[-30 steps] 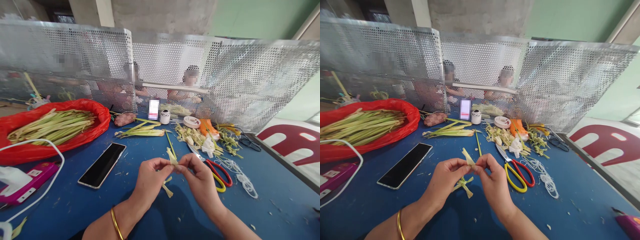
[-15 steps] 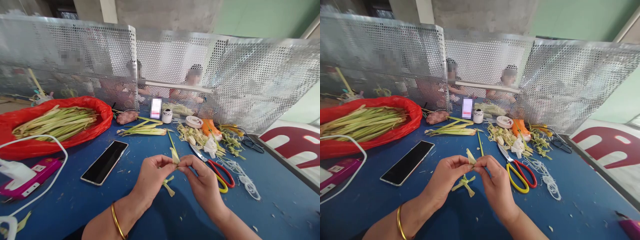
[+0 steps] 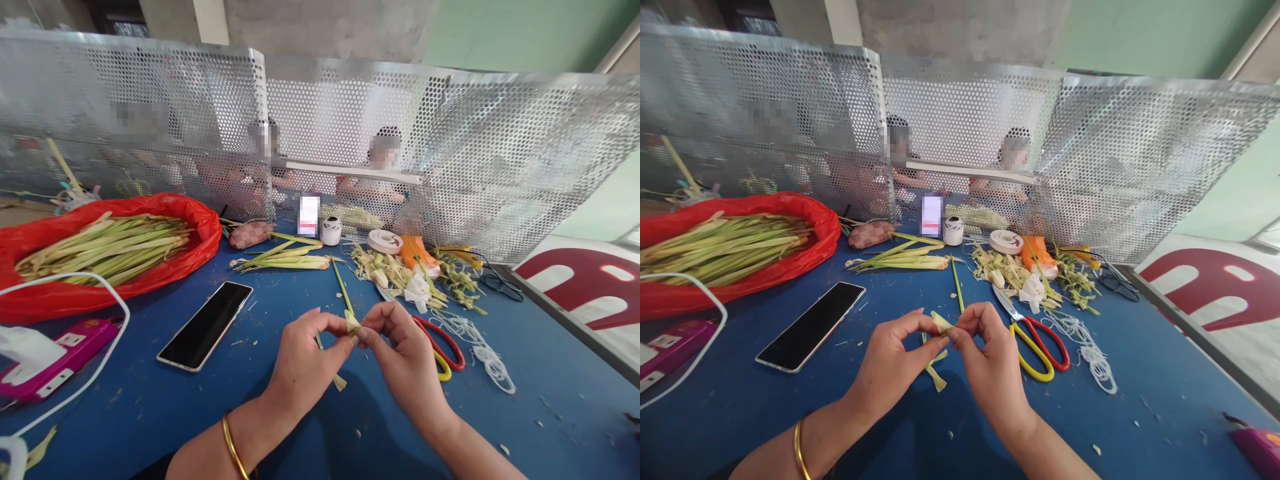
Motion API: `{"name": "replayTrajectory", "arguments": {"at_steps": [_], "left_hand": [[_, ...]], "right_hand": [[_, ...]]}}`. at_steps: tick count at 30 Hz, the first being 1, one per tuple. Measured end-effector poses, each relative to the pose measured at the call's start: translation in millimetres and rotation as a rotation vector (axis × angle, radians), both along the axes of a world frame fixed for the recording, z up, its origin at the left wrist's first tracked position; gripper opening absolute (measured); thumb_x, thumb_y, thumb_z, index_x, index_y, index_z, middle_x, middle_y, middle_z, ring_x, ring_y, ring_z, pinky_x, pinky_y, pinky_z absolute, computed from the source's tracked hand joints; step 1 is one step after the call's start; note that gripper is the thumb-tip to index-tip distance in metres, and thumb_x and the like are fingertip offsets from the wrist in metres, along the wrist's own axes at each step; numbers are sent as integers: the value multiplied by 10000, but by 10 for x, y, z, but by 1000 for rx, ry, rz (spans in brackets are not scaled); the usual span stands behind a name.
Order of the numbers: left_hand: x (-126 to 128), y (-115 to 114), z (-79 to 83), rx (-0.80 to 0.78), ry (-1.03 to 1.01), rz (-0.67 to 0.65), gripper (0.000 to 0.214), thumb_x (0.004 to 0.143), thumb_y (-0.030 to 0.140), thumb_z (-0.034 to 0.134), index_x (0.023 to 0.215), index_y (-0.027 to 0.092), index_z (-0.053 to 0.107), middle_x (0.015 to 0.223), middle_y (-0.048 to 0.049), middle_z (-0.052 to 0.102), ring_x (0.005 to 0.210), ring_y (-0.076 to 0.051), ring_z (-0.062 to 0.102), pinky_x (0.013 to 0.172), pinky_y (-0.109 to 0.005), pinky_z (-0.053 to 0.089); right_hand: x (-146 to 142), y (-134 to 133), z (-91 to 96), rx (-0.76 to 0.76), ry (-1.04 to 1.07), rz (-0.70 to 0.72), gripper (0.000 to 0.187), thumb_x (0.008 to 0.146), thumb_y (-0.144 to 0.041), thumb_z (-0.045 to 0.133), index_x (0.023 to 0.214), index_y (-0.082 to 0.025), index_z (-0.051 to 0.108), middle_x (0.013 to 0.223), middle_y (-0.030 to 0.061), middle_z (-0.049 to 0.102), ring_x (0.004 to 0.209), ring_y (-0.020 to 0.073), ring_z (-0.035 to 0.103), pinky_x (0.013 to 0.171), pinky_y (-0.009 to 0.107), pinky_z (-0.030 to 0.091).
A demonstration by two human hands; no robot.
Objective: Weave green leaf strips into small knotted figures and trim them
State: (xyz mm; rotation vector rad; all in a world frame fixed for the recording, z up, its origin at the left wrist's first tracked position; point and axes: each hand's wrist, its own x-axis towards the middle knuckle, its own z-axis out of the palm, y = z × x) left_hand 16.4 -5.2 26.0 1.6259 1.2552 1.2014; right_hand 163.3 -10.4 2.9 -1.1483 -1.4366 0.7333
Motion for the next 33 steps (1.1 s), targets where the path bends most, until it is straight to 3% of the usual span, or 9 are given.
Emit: {"name": "replayTrajectory", "arguments": {"at_steps": [4, 6, 11, 18, 21, 25, 28, 33], "left_hand": [[-8, 33, -8, -115, -21, -6, 140, 734, 298, 660, 640, 213, 718, 649, -7, 686, 658, -175, 608, 762, -317, 477], [-11, 48, 3, -215, -137, -23, 144, 720, 302, 663, 646, 189, 713, 653, -21, 681, 660, -168, 599, 668, -280, 470], [-5, 50, 9, -403, -484, -95, 141, 630, 284, 737, 603, 162, 673, 595, -7, 641, 629, -133, 581, 690, -268, 481], [-2, 47, -11, -434, -532, -100, 79, 623, 231, 746, 654, 168, 709, 664, -9, 688, 679, -125, 602, 727, -249, 473], [-7, 54, -31, -387, -446, -71, 82, 662, 257, 718, 671, 175, 712, 673, -19, 694, 691, -144, 609, 706, -257, 476], [-19, 34, -17, -202, -159, -23, 138, 746, 291, 644, 709, 186, 724, 714, -36, 709, 724, -183, 627, 713, -287, 475], [-23, 6, 7, -44, 0, 18, 154, 776, 292, 618, 701, 209, 723, 690, -17, 710, 738, -195, 645, 830, -326, 466], [1, -10, -24, 151, 72, 70, 164, 768, 222, 604, 632, 233, 694, 663, 8, 710, 757, -188, 664, 977, -355, 415]], "right_hand": [[15, -1, -6, 75, -102, 5, 108, 864, -218, 578, 774, -218, 518, 673, -29, 555, 619, 135, 564, 578, 252, 468], [29, -6, 17, 160, -200, 12, 77, 879, -203, 565, 805, -220, 556, 710, -7, 607, 658, 149, 589, 612, 264, 476], [59, -13, 70, 411, -427, 75, 163, 893, -130, 530, 935, -239, 643, 861, 47, 684, 808, 191, 638, 740, 321, 502], [57, -2, 85, 351, -335, 82, 153, 890, -133, 551, 864, -239, 659, 808, 38, 666, 770, 182, 629, 685, 299, 511], [62, 4, 101, 314, -308, 102, 139, 886, -147, 563, 852, -234, 667, 827, 38, 676, 788, 181, 634, 698, 293, 509], [55, -15, 106, 199, -214, 61, 105, 864, -193, 590, 786, -217, 657, 774, 28, 678, 731, 177, 634, 662, 284, 509], [29, -41, 105, 88, -129, 1, 84, 821, -227, 635, 745, -200, 659, 707, 18, 680, 660, 169, 627, 611, 271, 507], [-8, -56, 123, -16, -49, -17, 108, 796, -262, 643, 717, -190, 647, 635, 12, 671, 606, 168, 630, 571, 264, 506]]}}
